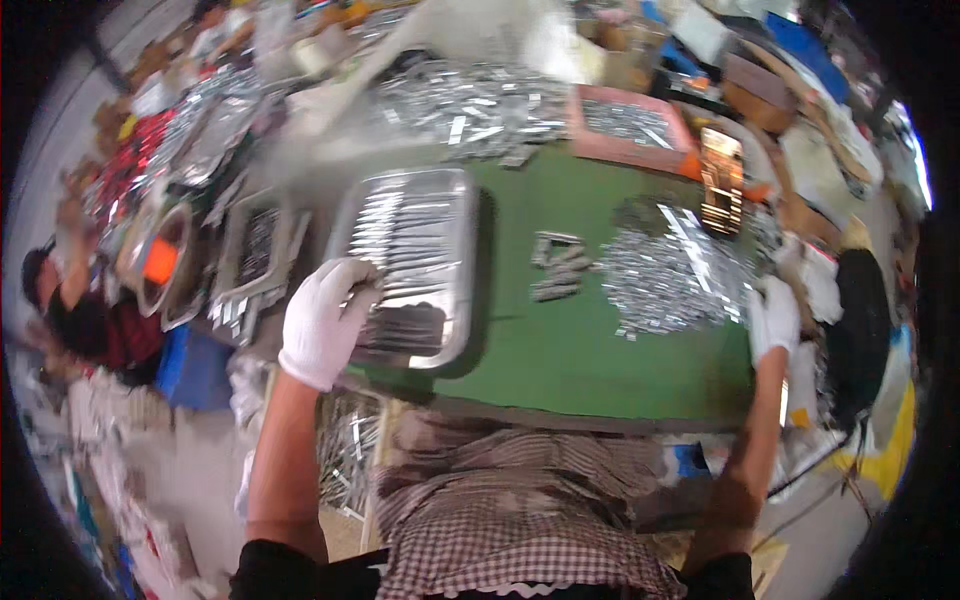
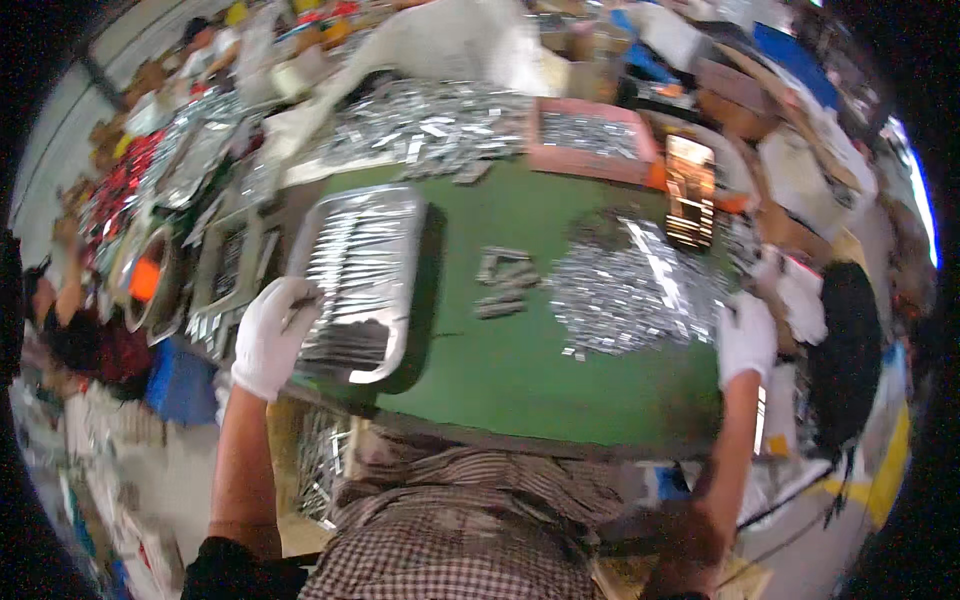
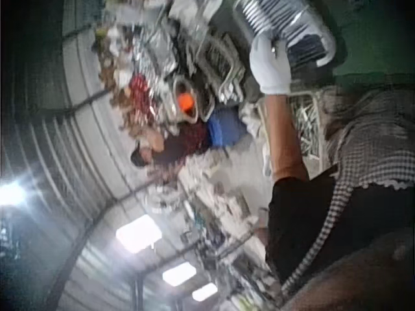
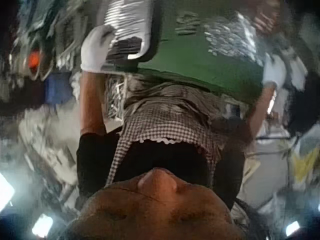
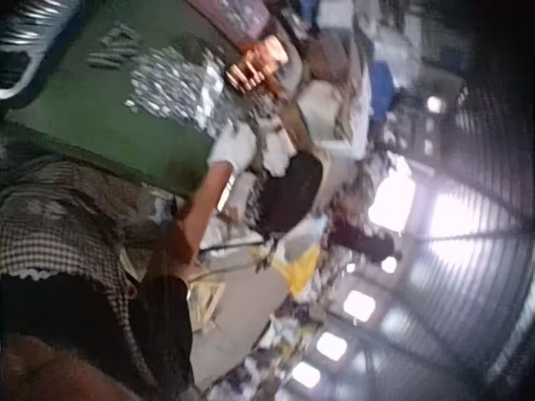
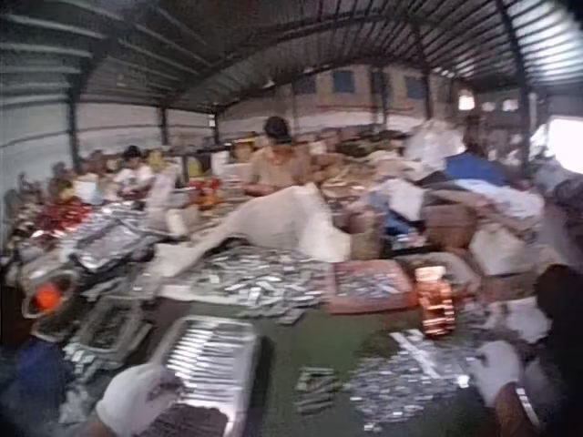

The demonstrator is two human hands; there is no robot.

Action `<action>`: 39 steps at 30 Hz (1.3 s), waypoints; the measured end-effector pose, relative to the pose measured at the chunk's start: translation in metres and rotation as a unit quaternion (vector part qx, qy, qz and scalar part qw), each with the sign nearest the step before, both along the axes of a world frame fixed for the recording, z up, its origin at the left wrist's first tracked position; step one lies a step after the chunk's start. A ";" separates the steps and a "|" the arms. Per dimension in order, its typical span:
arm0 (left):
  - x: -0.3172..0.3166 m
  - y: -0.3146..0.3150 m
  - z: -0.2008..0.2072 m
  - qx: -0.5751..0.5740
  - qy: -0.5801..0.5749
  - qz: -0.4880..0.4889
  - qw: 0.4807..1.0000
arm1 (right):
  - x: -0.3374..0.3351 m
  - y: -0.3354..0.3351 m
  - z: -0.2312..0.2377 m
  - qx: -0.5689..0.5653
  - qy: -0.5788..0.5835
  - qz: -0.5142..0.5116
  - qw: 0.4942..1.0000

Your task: The recorder uses a small pick tool and their hands to assemble or inspect small metal components on a workbench.

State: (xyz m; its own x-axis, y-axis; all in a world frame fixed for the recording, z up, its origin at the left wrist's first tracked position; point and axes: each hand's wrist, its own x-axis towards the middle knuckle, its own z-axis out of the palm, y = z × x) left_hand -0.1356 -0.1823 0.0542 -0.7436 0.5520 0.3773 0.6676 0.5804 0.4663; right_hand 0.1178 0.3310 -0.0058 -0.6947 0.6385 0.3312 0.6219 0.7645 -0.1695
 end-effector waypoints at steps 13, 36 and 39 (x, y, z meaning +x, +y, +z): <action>-0.013 -0.049 -0.014 -0.222 0.020 -0.054 0.973 | -0.012 -0.005 -0.006 -0.027 0.050 0.004 0.998; 0.005 -0.039 0.009 -0.238 -0.019 -0.028 0.971 | 0.021 -0.162 0.027 -0.200 0.239 0.129 0.941; 0.008 -0.046 0.000 -0.207 0.012 -0.027 0.978 | 0.000 -0.183 0.041 -0.230 0.240 0.212 0.919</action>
State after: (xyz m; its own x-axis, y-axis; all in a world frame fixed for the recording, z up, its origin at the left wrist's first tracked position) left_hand -0.1273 -0.2282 0.0545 -0.7034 0.6989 0.1298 0.7097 0.6804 0.1825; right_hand 0.1175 0.1479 0.0347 -0.7579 0.4941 0.4260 0.0550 0.6991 -0.7129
